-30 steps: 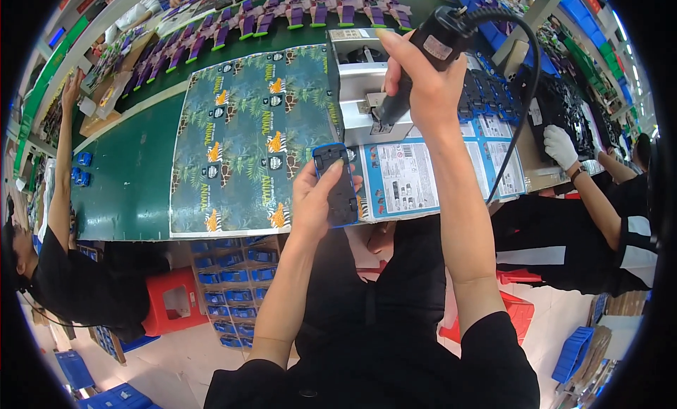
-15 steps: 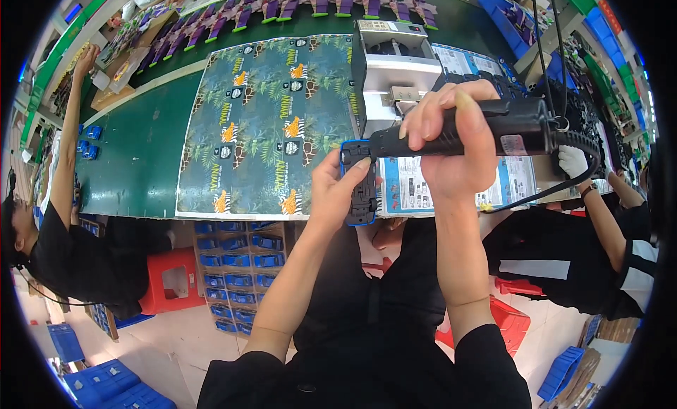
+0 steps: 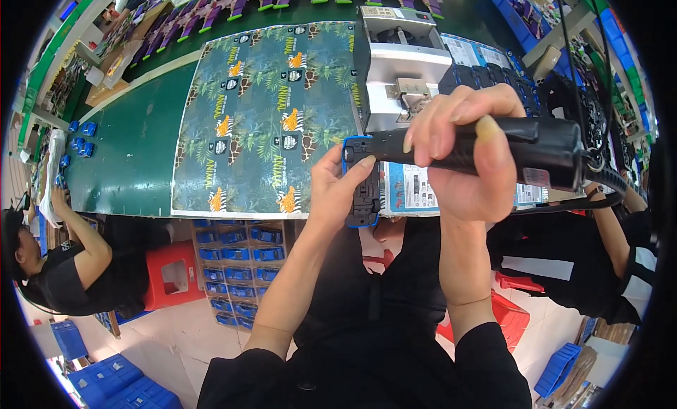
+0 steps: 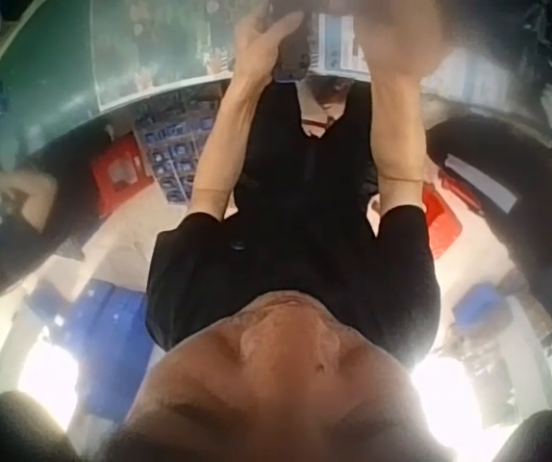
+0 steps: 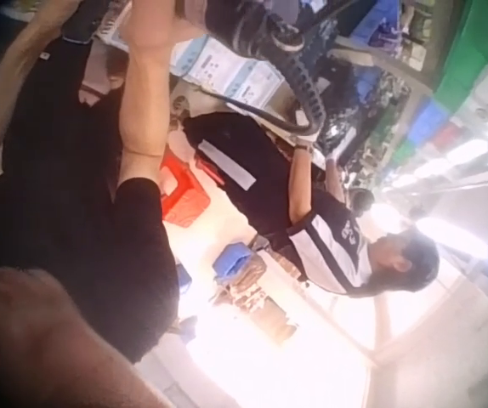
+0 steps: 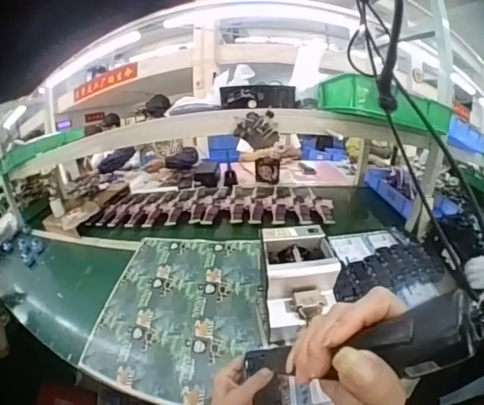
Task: The person assembles toy cars by picking them up individually, securing screws into the underside of each car using an electric screwdriver, and placing the finished cars onto the assembly table.
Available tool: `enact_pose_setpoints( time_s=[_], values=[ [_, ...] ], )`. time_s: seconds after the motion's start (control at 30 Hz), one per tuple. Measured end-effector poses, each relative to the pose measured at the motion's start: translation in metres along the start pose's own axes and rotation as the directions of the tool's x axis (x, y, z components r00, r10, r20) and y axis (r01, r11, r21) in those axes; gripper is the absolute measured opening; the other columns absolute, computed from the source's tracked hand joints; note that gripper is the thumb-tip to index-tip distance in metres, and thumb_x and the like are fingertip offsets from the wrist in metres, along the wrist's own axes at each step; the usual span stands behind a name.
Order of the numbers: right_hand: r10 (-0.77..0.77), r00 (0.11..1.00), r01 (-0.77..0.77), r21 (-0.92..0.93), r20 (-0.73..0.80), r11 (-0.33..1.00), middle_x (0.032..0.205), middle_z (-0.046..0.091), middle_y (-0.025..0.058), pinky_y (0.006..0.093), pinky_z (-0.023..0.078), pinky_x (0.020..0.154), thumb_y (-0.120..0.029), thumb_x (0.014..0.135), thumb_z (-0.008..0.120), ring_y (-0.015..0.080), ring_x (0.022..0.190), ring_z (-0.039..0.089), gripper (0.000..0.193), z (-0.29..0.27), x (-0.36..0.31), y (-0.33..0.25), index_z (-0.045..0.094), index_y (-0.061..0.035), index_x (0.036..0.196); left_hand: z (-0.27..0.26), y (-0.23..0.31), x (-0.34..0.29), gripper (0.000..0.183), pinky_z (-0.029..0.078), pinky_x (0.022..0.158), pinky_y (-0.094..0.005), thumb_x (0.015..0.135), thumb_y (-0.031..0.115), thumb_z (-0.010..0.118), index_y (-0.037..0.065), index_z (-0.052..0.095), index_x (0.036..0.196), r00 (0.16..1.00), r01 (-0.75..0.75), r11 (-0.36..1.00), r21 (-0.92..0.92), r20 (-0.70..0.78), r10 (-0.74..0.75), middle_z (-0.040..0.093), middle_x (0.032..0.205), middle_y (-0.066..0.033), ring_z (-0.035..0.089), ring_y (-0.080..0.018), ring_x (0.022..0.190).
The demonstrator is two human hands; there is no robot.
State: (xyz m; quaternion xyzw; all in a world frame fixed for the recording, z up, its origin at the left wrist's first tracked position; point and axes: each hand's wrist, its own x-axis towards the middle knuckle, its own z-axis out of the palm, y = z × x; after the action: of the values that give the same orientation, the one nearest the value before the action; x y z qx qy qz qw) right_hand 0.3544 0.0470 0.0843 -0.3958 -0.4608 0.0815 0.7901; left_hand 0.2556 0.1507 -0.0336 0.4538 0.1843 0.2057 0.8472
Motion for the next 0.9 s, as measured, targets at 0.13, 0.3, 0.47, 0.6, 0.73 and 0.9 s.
enact_pose_setpoints(
  time_s=[0.13,0.3,0.47,0.6,0.73,0.9],
  values=[
    [-0.031,0.999,0.031,0.027,0.023,0.999,0.070,0.052,0.0098,0.0354,0.049,0.061,-0.027,0.094,0.053,0.0191,0.060,0.054,0.029,-0.001,0.001,-0.001,0.050,-0.0006,0.104,-0.001,0.000,0.000,0.025,0.057,0.072,-0.0277,0.089,0.005,0.069,-0.002,0.063,0.112,1.000,0.018,1.000,-0.014,0.005,-0.018,0.070,0.097,-0.0079,0.068,-0.0125,0.080],
    [0.056,0.998,-0.058,-0.086,-0.024,0.995,0.069,0.052,0.0100,0.0349,0.049,0.061,-0.021,0.093,0.055,0.0186,0.059,0.054,0.021,-0.002,-0.003,0.002,0.050,-0.0005,0.097,-0.002,-0.005,-0.001,0.026,0.056,0.075,-0.0273,0.089,0.004,0.069,-0.002,0.063,0.114,1.000,-0.012,1.000,0.006,0.017,0.012,0.070,0.099,-0.0079,0.067,-0.0115,0.082],
    [0.018,1.000,-0.013,-0.182,0.026,0.983,0.069,0.054,0.0110,0.0326,0.049,0.061,-0.016,0.088,0.064,0.0172,0.058,0.053,0.022,-0.002,-0.007,0.020,0.047,-0.0025,0.088,-0.001,-0.002,-0.003,0.027,0.054,0.079,-0.0281,0.087,0.003,0.069,-0.003,0.064,0.114,0.998,-0.058,0.998,0.000,0.027,0.058,0.070,0.100,-0.0079,0.065,-0.0112,0.086],
    [0.069,0.995,-0.053,-0.212,0.068,0.976,0.070,0.055,0.0108,0.0318,0.048,0.060,-0.016,0.085,0.070,0.0166,0.058,0.053,0.026,0.000,-0.010,0.018,0.047,-0.0029,0.088,-0.002,-0.005,-0.002,0.027,0.052,0.081,-0.0279,0.086,0.001,0.068,-0.003,0.064,0.113,0.996,-0.091,0.984,0.152,0.003,0.091,0.069,0.100,-0.0072,0.063,-0.0103,0.089],
    [0.104,0.995,-0.103,-0.147,0.003,0.984,0.070,0.055,0.0105,0.0323,0.048,0.061,-0.019,0.084,0.071,0.0172,0.059,0.054,0.029,0.003,-0.017,0.012,0.048,-0.0032,0.089,-0.001,-0.005,-0.002,0.027,0.052,0.081,-0.0277,0.085,0.001,0.068,-0.003,0.065,0.112,0.993,-0.116,0.980,0.163,0.012,0.115,0.069,0.101,-0.0071,0.063,-0.0101,0.089],
    [0.086,0.996,-0.085,-0.127,0.004,0.988,0.070,0.055,0.0108,0.0329,0.048,0.062,-0.020,0.084,0.071,0.0178,0.060,0.055,0.029,-0.002,-0.019,0.012,0.048,-0.0037,0.090,0.001,-0.003,-0.003,0.026,0.052,0.081,-0.0277,0.085,0.001,0.069,-0.003,0.066,0.111,0.995,-0.102,0.979,0.175,-0.002,0.104,0.069,0.100,-0.0071,0.063,-0.0103,0.088]
  ],
)
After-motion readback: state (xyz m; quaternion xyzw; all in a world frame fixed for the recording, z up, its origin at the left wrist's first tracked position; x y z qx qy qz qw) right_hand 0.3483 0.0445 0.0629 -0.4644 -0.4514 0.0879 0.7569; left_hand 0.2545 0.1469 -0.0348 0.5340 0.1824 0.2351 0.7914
